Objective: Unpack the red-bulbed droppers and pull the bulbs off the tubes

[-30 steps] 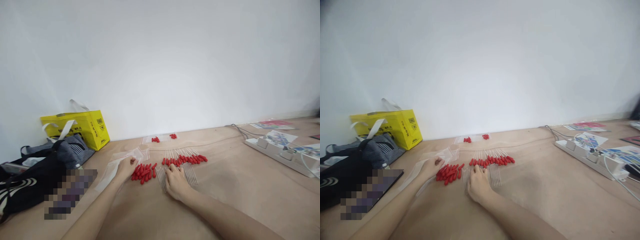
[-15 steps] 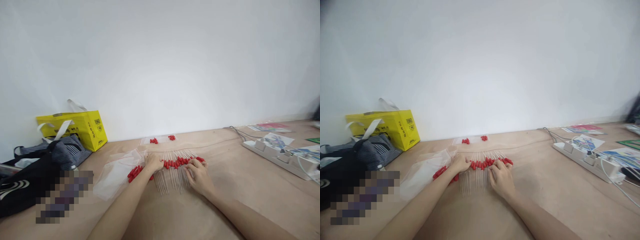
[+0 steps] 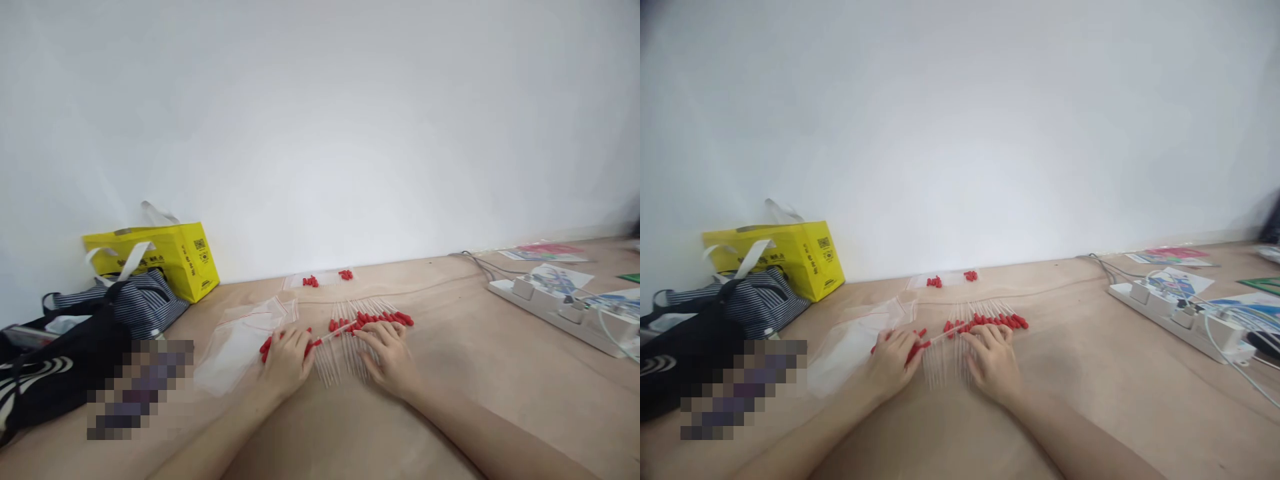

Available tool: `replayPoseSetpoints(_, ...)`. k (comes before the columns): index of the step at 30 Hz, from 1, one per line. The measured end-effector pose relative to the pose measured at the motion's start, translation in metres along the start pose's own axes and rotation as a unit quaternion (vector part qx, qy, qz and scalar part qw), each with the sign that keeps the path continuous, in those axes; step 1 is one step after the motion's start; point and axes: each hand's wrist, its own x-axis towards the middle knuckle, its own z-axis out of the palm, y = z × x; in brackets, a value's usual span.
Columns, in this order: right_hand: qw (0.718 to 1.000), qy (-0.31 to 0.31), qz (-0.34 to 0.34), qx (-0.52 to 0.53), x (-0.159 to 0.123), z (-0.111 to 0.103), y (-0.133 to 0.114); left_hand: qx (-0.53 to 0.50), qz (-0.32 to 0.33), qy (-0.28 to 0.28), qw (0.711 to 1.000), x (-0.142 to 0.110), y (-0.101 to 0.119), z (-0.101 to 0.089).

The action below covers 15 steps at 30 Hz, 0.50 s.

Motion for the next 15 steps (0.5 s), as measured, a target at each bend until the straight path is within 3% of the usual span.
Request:
replayPoseSetpoints(5,0.995,-0.015,-0.099,-0.005,-0.003,0.009,-0.017,-0.031,0.085,0.102,0.991,-0.029,0.011,0.011)
replayPoseSetpoints(10,0.992,-0.043,-0.117,-0.004,-0.007,0.023,-0.021,-0.062,0.098,0.12,0.986,-0.03,0.018,0.015)
replayPoseSetpoints(15,0.991,-0.059,-0.115,-0.013,-0.008,0.023,-0.021,-0.086,0.105,0.141,0.981,-0.029,0.02,0.017)
